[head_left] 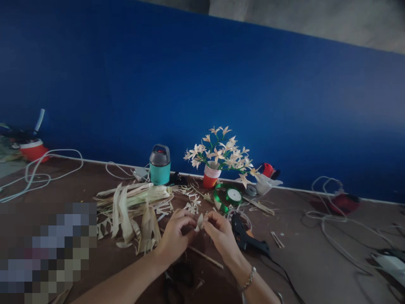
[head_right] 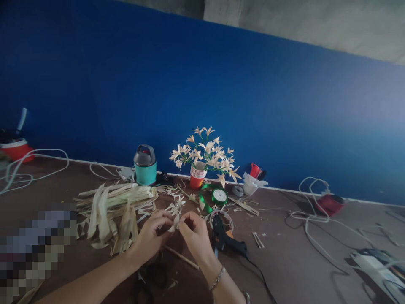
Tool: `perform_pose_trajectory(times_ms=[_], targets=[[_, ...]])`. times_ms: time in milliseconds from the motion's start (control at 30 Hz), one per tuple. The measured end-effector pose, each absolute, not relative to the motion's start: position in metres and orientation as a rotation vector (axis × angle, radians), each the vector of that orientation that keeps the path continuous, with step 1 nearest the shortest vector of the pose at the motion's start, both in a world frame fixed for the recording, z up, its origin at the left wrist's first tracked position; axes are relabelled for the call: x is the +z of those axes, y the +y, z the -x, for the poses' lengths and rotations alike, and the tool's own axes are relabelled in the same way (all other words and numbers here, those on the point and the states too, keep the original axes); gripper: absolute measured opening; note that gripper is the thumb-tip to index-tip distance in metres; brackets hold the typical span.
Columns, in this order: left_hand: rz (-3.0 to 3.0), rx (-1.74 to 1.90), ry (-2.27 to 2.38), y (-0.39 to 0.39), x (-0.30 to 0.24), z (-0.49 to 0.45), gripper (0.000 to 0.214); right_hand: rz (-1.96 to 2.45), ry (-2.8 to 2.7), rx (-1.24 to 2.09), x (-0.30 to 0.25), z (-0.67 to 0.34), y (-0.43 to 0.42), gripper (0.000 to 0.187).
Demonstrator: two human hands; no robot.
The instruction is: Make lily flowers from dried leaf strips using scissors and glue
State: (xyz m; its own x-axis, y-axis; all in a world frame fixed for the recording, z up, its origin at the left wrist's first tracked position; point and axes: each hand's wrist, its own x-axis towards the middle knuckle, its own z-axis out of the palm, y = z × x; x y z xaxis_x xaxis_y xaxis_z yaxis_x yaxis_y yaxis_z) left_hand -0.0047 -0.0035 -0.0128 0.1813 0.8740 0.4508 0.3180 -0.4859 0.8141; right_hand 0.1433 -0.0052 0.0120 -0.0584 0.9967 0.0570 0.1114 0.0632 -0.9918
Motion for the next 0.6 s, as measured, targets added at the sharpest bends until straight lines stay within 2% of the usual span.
perform_pose_trajectory(times_ms=[600], targets=[[-1.816,1.314,1.093,0.0007,-0.0158,0.0058,0.008,1.203,-1.375,1.146,0.0091,-0.1439,-0.0048,0.011]])
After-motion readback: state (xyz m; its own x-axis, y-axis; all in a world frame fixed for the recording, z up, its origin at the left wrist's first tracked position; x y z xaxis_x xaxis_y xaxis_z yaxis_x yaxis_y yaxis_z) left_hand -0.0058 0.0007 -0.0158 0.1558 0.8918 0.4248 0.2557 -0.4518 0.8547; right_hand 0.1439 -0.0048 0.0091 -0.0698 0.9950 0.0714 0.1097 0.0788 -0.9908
